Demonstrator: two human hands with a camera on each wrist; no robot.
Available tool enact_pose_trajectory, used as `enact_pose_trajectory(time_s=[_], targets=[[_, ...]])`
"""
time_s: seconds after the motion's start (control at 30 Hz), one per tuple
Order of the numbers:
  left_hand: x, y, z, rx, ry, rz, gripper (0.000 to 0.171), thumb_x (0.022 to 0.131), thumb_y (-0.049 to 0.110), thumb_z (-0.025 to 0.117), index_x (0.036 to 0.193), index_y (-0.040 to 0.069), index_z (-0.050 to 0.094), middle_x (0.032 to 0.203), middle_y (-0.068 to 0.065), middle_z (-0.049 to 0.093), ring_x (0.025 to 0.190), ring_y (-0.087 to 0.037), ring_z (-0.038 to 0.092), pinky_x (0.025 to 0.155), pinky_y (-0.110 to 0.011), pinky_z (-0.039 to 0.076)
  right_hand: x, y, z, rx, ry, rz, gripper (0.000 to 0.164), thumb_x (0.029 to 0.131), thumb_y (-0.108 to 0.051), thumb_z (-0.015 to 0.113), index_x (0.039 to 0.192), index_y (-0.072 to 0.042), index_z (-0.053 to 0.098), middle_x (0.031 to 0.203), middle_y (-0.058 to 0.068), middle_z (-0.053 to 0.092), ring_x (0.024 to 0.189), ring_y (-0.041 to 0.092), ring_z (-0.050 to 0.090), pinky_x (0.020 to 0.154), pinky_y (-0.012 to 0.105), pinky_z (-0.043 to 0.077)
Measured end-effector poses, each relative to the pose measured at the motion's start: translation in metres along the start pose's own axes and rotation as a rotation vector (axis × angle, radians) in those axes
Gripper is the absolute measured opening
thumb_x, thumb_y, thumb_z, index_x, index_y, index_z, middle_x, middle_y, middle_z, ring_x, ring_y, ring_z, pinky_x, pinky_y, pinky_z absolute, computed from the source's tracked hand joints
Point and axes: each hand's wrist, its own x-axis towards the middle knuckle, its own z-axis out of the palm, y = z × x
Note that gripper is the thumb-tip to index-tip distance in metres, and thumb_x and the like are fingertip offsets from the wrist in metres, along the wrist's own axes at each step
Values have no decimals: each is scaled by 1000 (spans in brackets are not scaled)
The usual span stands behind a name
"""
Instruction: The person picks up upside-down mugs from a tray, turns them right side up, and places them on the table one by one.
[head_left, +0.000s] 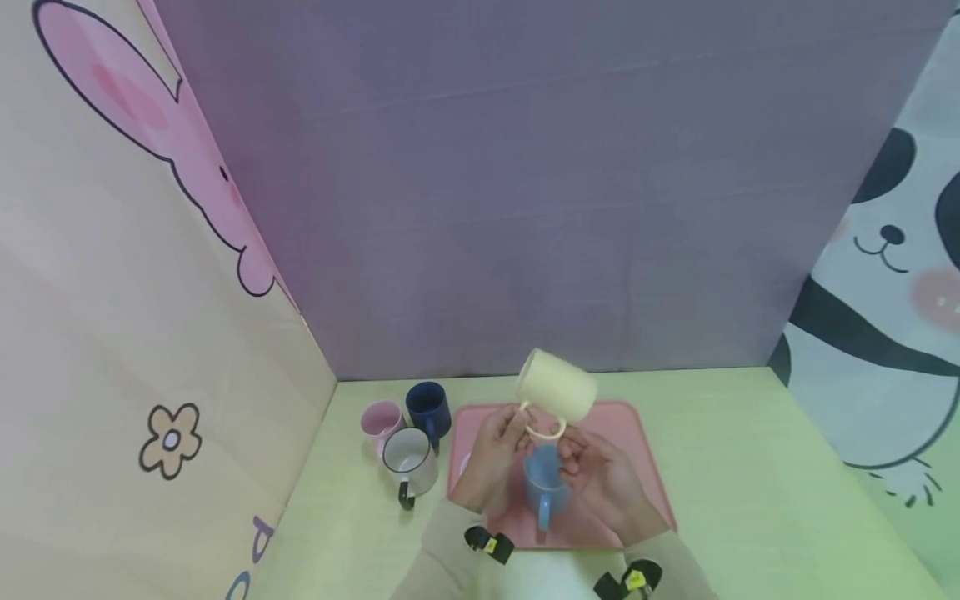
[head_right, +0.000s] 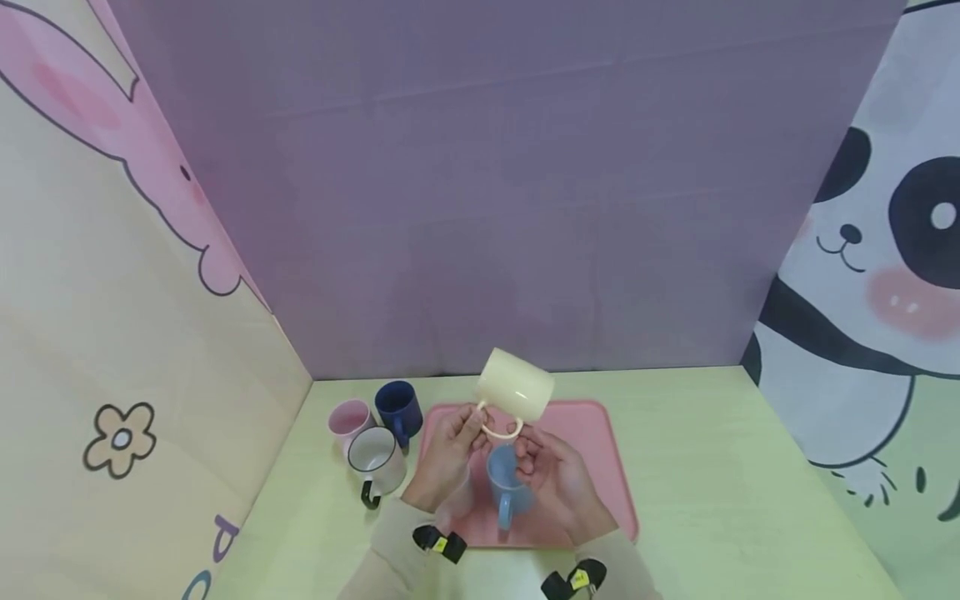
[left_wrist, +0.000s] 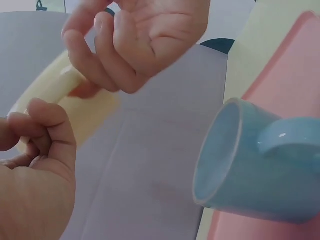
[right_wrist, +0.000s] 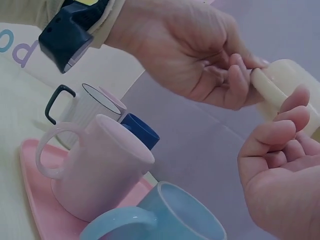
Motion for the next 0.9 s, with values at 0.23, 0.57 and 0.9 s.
enact_pose_trajectory(time_s=[0.23, 0.57, 0.9], targets=[[-1, -8, 2, 17, 11, -77, 29, 108, 23, 50, 100, -2, 60, 72, 4, 49, 66, -10, 53, 74, -25, 48, -1, -3, 0, 53, -73, -20, 44, 113, -19, 12, 119, -9, 55, 89, -5, 58, 77, 8, 47, 70, 20, 39], [-2, -24, 15, 22, -50, -98, 26, 105, 17, 55, 115, -4, 65, 84, 2, 60, 65, -9, 50, 63, -21, 46, -1, -1, 6, -70, -199, -40, 52, 114, -18, 11, 118, -10, 62, 64, -11, 49, 58, 11, 28, 58, 26, 20], [0, -31, 25, 68, -23, -172, 29, 102, 30, 62, 107, 3, 73, 82, -1, 61, 62, -8, 48, 58, -19, 41, -4, -4, 2, -240, -112, -39, 43, 115, -21, 18, 106, -14, 59, 57, -14, 45, 51, 14, 21, 53, 32, 12]])
